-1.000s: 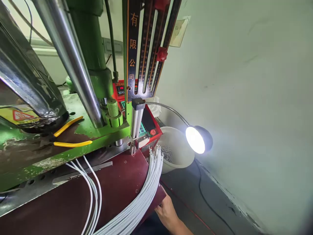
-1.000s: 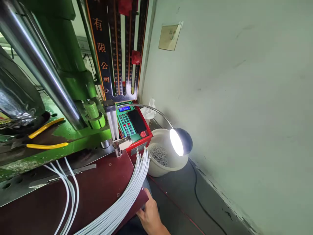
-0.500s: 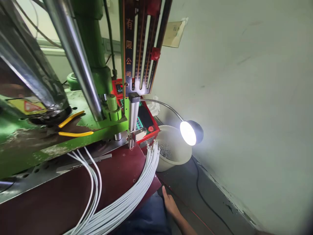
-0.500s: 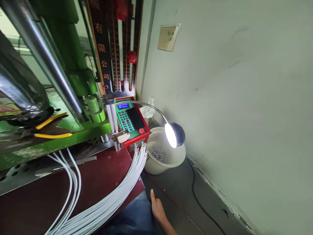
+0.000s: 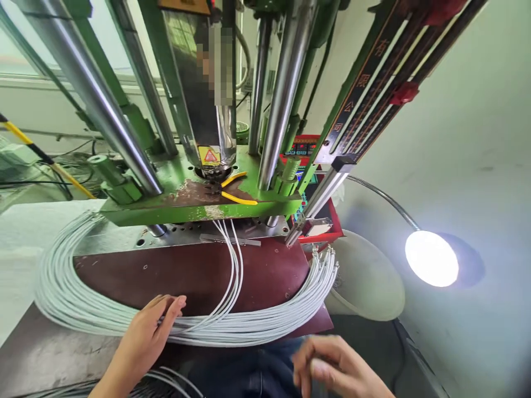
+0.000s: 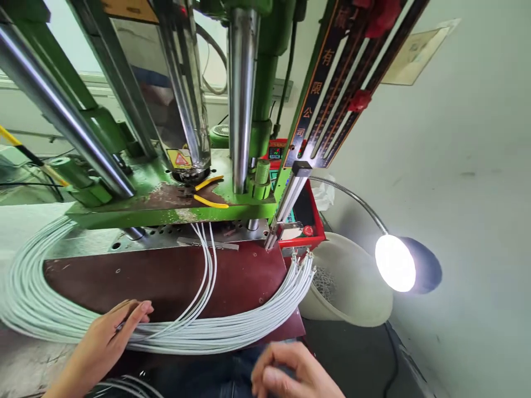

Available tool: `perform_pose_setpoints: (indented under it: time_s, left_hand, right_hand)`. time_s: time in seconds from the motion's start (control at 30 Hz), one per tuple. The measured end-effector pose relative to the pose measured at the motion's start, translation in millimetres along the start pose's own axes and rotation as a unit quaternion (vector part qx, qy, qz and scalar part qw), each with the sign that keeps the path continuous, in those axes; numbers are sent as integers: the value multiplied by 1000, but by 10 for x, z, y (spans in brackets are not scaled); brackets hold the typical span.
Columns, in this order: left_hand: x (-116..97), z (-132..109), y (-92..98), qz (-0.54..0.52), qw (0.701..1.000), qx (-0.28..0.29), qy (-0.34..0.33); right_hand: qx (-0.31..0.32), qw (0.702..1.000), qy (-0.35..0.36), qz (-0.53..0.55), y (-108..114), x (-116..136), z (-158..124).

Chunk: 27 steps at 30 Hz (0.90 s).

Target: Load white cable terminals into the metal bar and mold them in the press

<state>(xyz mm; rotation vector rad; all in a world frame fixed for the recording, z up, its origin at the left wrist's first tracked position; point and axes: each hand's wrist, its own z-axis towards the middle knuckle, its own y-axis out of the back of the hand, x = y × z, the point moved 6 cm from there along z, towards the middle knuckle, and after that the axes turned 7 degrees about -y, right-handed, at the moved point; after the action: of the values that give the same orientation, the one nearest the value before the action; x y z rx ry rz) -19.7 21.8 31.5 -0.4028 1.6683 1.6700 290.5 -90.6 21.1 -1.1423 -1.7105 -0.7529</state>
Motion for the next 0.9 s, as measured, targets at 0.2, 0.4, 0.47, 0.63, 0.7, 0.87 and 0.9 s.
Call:
perform_pose_setpoints:
  time_s: [0.2,0.4,0.47,0.63,0.7,0.87,0.9]
  left_hand:
    - [-158,8,99,4,1000,-6,-26]
    - [-747,-115,-168,45,985,42,-160]
    - [-831,-93,-264,44,985,40,-162]
    - [-785,16,-332,-11,985,64,-157]
    - [-761,44,-328,-4,980,86,-182]
    - [-648,187,-264,100,975,60,-189]
    - [-603,240,-252,124,974,62,-180]
  right_hand:
    - [-5,991,71,115,-334,533,1136]
    - [-9,940,99,326,-563,690,1373]
    - [-3,926,119,359,-541,803,1342]
    - [7,936,116,331,-519,937,1317]
    - [4,949,107,295,-468,930,1328]
    - [-241,964,112,-32,49,965,1345]
    - [-288,943,114,-118,129,1000,1358]
